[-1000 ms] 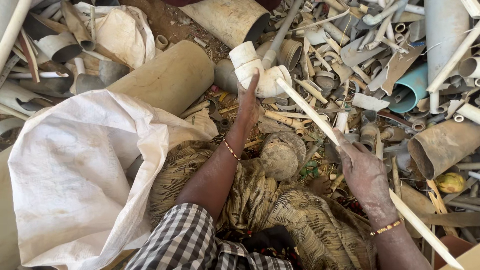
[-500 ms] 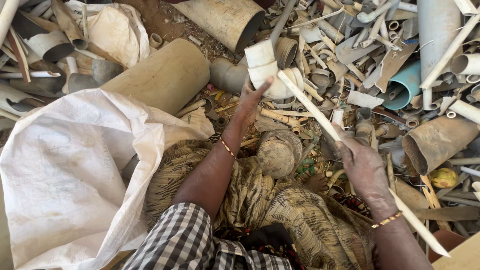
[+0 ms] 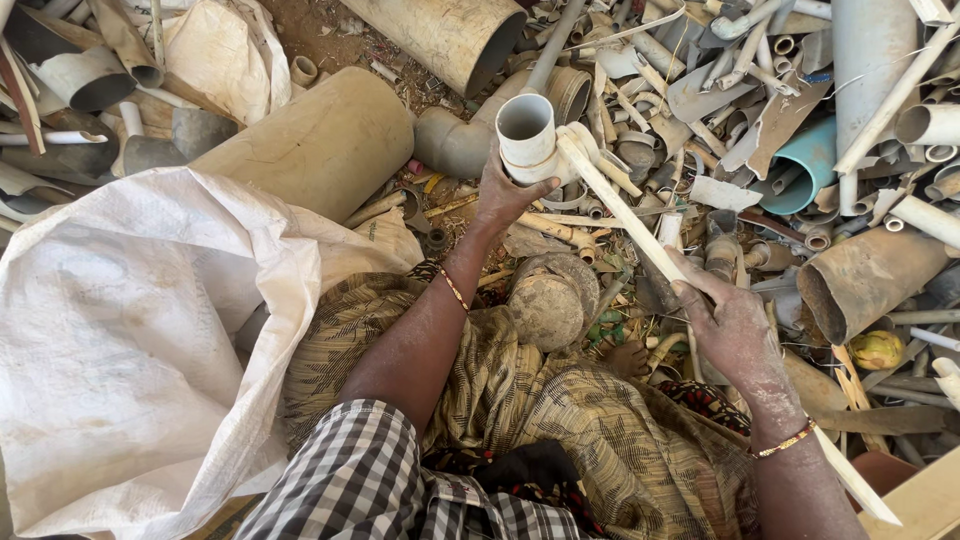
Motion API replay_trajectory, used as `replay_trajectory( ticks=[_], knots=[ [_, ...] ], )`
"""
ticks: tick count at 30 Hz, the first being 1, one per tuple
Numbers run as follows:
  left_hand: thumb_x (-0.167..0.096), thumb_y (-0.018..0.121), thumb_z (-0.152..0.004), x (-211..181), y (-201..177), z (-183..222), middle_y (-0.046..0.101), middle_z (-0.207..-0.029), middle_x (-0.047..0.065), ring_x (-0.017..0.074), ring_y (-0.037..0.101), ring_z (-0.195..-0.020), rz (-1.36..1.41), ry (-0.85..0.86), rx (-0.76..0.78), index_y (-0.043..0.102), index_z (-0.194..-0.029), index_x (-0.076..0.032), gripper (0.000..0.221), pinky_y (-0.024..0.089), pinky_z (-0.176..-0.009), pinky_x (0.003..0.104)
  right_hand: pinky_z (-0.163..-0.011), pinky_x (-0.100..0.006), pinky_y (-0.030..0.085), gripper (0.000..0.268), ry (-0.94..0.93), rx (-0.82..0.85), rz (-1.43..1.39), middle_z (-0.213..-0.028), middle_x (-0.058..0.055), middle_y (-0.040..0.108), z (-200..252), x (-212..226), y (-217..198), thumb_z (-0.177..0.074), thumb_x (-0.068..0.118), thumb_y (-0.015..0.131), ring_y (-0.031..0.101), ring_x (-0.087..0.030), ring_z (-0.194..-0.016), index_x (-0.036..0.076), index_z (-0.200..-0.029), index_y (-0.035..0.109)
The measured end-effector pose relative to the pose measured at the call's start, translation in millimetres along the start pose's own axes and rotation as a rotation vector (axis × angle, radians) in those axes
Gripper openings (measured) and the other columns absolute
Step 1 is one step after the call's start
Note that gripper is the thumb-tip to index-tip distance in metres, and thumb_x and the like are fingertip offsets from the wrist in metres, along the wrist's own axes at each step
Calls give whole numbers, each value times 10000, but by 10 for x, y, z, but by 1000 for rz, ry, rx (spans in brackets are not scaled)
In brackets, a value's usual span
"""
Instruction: The person cleans and clears debris from several white PVC pipe fittings and pipe segments by hand and using a thin wooden stick to scrape the interior surfaces while seated in a pile of plastic scrap materials.
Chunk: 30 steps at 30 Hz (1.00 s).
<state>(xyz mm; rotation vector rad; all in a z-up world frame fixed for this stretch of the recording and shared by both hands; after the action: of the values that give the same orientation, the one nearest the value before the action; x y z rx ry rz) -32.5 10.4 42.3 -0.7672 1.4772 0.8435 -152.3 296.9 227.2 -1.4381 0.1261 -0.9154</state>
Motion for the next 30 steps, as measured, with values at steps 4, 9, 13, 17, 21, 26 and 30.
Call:
replay_trajectory(
  ticks=[4, 9, 13, 17, 21, 26, 30],
  knots=[
    [-278, 1013, -624, 77, -1, -19, 623, -1354, 159, 254, 631, -1271, -164, 152, -110, 354, -1494, -27, 1121, 523, -1104, 398, -636, -363, 538, 470, -66, 13, -13, -1107, -98, 771, -28, -69, 42, -981, 280, 644, 636, -169, -624, 360, -1442, 600],
    [-267, 990, -622, 160, -56, -30, 630, -1357, 187, 280, 645, -1271, -207, 136, -215, 354, -1502, -21, 1113, 533, -1095, 411, -469, -352, 488, 399, 183, 202, 92, -782, -69, 735, 4, -171, 137, -1007, 369, 604, 478, -141, -486, 419, -1402, 639],
    [-222, 970, -618, 178, -69, -60, 615, -1376, 205, 301, 634, -1280, -232, 193, -258, 318, -1525, -13, 1136, 512, -1123, 424, -426, -371, 485, 396, 173, 185, 88, -682, -95, 689, -28, -346, -97, -1048, 364, 569, 472, -160, -440, 425, -1434, 634],
    [-264, 1010, -613, 200, -77, -97, 656, -1350, 176, 290, 656, -1264, -279, 104, -224, 401, -1470, -40, 1075, 546, -1097, 422, -519, -435, 560, 377, 344, 54, 267, -724, -184, 702, -209, -777, -114, -1087, 319, 583, 629, -245, -536, 268, -1455, 648],
    [-287, 1000, -619, 268, -24, -66, 630, -1357, 168, 277, 656, -1248, -169, -42, -136, 398, -1447, -56, 1049, 540, -1099, 413, -727, -518, 586, 370, 197, -62, 348, -848, -230, 700, -511, -1403, 213, -1072, 301, 635, 691, -348, -697, 116, -1389, 683],
    [-307, 1013, -642, 245, -48, 37, 645, -1360, 180, 284, 679, -1263, -177, -67, -107, 455, -1414, -39, 990, 595, -1122, 404, -619, -486, 564, 325, 37, -139, 397, -849, -151, 692, -692, -2025, 771, -1117, 197, 605, 676, -328, -705, 216, -1437, 660],
    [-304, 1025, -660, 117, -93, 68, 590, -1384, 204, 301, 639, -1288, -240, 11, -60, 333, -1502, -6, 1130, 553, -1123, 420, -535, -457, 573, 433, 199, -25, 519, -788, -117, 649, -819, -2227, 1178, -1098, 166, 567, 657, -284, -609, 250, -1523, 570]
  ],
)
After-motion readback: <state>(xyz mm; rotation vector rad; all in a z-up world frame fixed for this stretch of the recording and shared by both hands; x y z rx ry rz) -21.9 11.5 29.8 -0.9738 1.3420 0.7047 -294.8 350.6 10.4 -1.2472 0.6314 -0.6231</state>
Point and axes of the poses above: each hand's wrist, its own z-axis away from the middle knuckle, its own y-axis out of the palm, x = y × z, the point moved 3 cm from there along -z, towards the middle knuckle
